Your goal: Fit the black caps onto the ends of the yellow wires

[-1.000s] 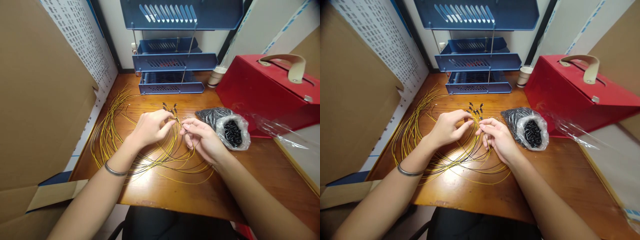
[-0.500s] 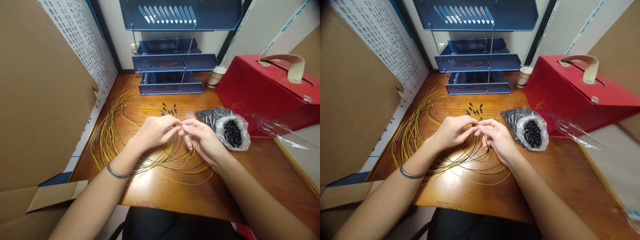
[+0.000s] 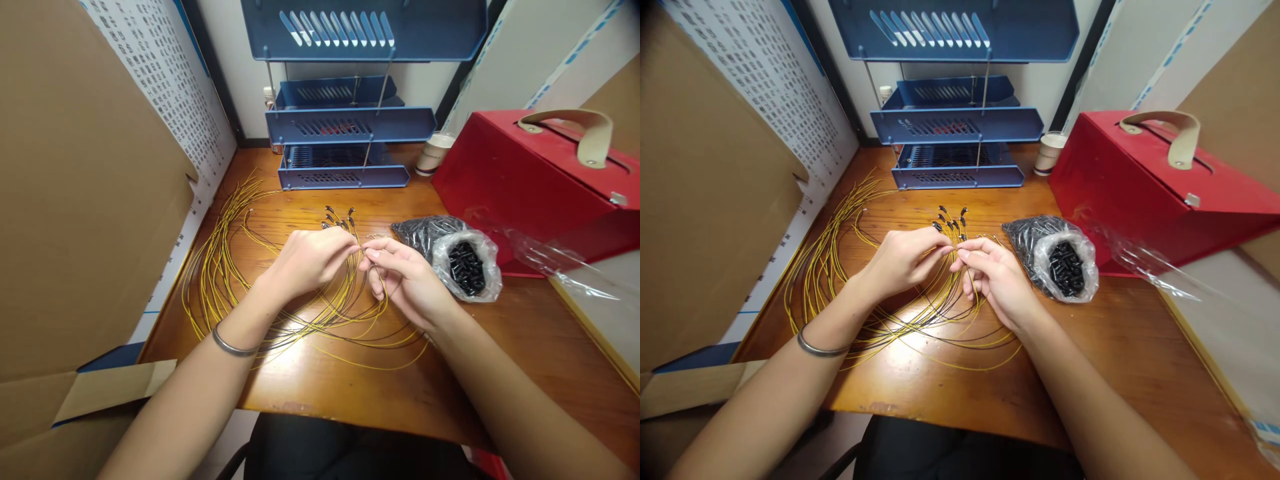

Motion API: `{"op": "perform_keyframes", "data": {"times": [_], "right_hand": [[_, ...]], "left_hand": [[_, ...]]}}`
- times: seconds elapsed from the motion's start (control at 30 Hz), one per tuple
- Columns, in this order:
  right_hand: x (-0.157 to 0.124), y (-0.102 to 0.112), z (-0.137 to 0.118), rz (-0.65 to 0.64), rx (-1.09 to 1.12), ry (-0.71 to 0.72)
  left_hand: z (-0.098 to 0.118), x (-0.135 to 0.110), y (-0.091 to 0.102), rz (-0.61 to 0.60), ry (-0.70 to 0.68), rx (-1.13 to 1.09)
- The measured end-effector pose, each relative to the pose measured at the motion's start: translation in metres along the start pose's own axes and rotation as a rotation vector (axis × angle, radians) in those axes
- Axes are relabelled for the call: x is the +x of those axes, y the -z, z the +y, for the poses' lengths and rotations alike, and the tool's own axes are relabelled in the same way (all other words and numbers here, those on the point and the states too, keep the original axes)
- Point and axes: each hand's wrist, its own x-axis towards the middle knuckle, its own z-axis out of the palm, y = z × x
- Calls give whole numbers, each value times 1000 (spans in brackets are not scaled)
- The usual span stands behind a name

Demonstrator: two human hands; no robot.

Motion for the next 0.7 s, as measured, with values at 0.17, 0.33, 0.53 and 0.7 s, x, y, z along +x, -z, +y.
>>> {"op": "perform_keyframes", "data": {"times": [0.17,0.33,0.53,0.7], "right_hand": [[0,-1,-3,-6,50,-21],[-1,0,-4,-26,68,-24],[-1,1,-5,-28,79,-20],[-1,-1,-5,-1,88,-14]], "left_hand": [[-6,0,4,64,54,57],[-8,0,2,167,180,143],[-7,-1,-3,256,254,112],[0,-1,-1,187,152,-11]]}}
